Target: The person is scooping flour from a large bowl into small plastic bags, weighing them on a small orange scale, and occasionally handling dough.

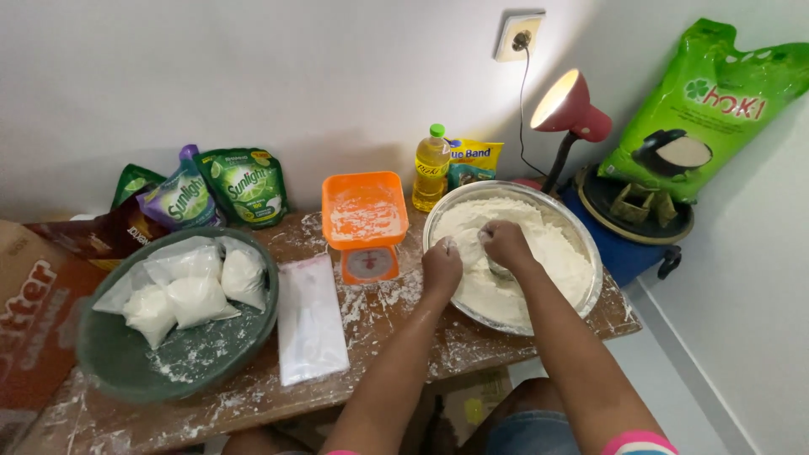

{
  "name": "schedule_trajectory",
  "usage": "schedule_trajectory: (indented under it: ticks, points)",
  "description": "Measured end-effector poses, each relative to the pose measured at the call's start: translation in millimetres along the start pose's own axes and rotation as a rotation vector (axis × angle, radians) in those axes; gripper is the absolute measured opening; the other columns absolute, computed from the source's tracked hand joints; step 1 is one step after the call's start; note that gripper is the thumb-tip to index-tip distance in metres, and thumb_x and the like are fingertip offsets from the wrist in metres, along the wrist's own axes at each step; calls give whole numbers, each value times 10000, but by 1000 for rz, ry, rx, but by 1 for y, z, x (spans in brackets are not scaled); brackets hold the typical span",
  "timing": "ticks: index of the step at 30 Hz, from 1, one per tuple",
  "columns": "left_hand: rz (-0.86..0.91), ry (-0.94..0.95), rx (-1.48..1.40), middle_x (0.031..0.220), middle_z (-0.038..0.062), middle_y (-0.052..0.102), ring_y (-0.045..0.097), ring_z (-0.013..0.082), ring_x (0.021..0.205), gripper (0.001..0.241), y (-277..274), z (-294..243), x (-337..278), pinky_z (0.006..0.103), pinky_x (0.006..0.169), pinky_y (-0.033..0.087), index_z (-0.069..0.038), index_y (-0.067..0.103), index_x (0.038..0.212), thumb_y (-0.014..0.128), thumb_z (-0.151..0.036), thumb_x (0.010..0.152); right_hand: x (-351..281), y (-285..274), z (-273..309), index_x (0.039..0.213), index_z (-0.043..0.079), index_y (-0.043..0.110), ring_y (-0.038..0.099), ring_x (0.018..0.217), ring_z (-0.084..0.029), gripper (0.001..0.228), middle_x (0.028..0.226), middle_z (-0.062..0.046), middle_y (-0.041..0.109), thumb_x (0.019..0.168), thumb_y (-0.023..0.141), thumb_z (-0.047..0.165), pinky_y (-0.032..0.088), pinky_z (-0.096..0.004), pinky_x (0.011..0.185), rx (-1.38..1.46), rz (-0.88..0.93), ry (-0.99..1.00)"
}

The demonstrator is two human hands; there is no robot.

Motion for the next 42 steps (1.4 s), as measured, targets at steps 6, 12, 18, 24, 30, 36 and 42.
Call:
schedule_trajectory:
  ticks: [6,12,18,24,30,36,42]
  points:
    - [133,-31,364,1142,298,694,694,435,1128,604,-4,-31,-26,554,952,568,78,447,1490,442,-168,938,19,6,-42,1054,96,797,720,1027,-391,235,955,-177,767,901,666,219,560,-512,896,85,-72,102]
    - [16,52,298,967,284,721,725,486,1001,356,-3,-5,18,568,823,608,67,664,1187,539,-140,926,-5,-24,-19,1004,67,790,707,1013,-433,261,937,-213,745,870,644,238,548,-525,888,115,-108,112]
    - [-71,143,219,882,298,727,723,499,964,360,-22,-46,14,584,782,608,69,721,997,444,-155,947,-9,-42,-14,955,35,769,717,889,-396,239,836,-196,711,839,628,189,553,-487,827,130,-137,110]
    - [-57,89,177,956,298,731,699,500,1049,365,-26,-44,11,590,877,586,27,746,1032,460,-163,907,-28,-59,12,887,-2,738,710,835,-402,233,773,-226,683,829,594,173,539,-481,767,103,-119,131]
    - [-82,-11,158,1126,291,720,658,470,1173,394,-32,-41,9,562,1021,532,-47,739,1144,459,-211,921,-28,-57,9,885,-18,725,698,781,-400,271,738,-222,660,813,597,210,534,-477,752,234,-118,165]
    - [123,-449,-342,999,265,738,762,398,809,585,23,50,37,526,696,636,49,566,1298,620,-410,939,-27,-50,6,789,41,708,638,536,-247,250,553,-104,598,871,643,269,482,-385,613,316,-134,230]
    - [131,-508,-344,821,215,732,746,363,671,396,25,73,59,486,614,614,20,660,1099,652,-296,860,-27,-47,-2,899,-12,718,669,545,-263,305,579,-132,624,885,664,287,493,-367,587,361,-107,283]
Point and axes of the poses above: each hand's wrist, its own x-axis towards the middle knuckle, its own y-axis out of the palm, z = x × y, the point moved 8 cm from there along x, towards the middle knuckle
